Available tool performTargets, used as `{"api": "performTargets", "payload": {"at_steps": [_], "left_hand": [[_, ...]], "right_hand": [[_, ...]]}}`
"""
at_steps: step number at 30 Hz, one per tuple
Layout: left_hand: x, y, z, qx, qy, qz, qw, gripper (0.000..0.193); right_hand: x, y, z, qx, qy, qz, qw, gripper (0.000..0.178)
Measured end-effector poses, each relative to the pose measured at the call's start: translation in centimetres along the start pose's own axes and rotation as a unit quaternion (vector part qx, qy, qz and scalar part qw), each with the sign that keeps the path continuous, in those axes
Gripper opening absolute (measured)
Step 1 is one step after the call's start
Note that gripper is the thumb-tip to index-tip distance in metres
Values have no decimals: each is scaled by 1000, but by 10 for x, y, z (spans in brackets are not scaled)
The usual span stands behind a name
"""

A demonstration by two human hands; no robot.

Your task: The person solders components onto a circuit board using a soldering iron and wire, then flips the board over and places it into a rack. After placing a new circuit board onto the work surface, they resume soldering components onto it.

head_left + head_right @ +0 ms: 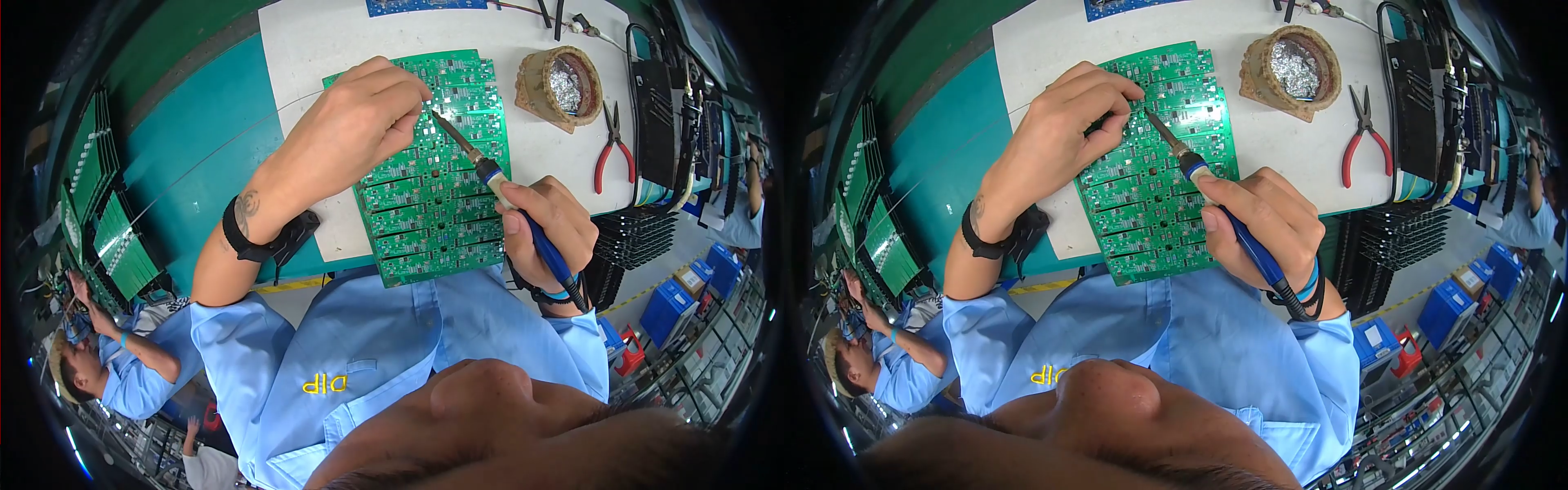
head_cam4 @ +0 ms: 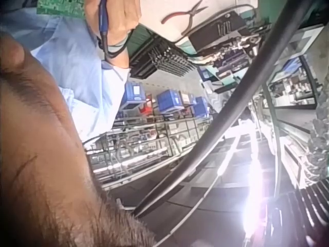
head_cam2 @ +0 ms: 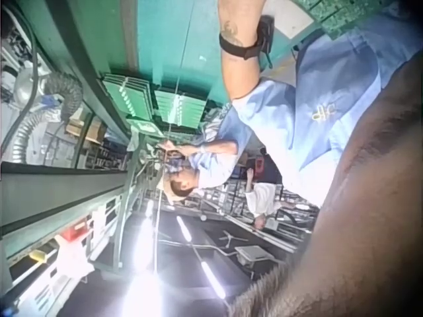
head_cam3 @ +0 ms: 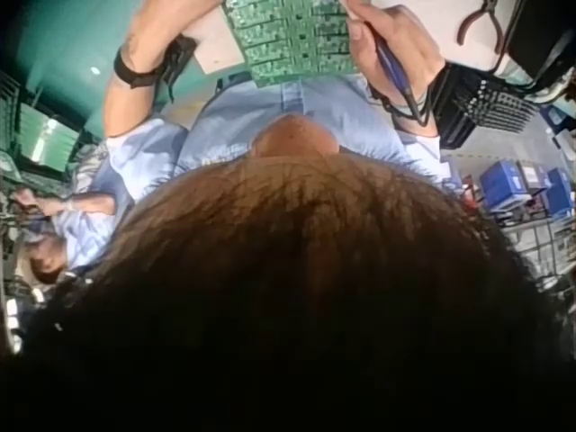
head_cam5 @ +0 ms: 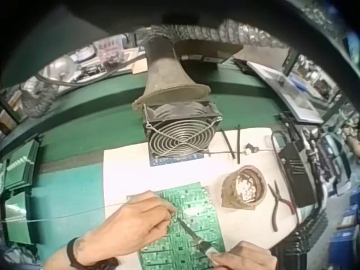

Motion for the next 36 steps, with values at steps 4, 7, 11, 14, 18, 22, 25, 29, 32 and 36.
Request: {"api": "performTargets", "payload": {"at_steps": [4,7,11,14,18,22,25,29,32,36], "left_hand": [[0,0,0,1,-1,2,1000,14],[0,0,0,2,1,-2,1000,14],[-1,0,1,1,3,6,1000,16],[-1,1,1,-1,0,8,1000,17],[0,1,0,-2,0,5,1000,12],[0,1,0,-4,4,2,1000,13],[1,1,-1,0,4,2,1000,14],[0,0,0,6,9,-1,1000,15],[0,-4,-1,15,16,-30,999,15],[3,-12,-1,32,23,-88,995,15]], "right_hand": [[0,1,0,0,1,-1,1000,34],[0,1,-1,-2,6,2,1000,35],[0,2,-2,-4,5,5,1000,35],[1,2,-2,-4,6,4,1000,35],[1,3,-2,-6,8,6,1000,35],[1,3,-1,-6,9,7,1000,34],[0,1,0,-8,8,6,1000,27],[-8,-9,3,-15,13,1,1000,21],[-20,-17,-1,-11,22,-8,1000,29],[-47,-34,-5,-145,-15,-156,977,33]]}}
Point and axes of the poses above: each hand's wrist, its own x-axis towards the middle knuckle, its own y-axis out of the palm, z = x × y, the point moved 6 cm from there along x, towards the middle knuckle, and after that the axes turned 6 degrees about -y, right-handed, at the moved point
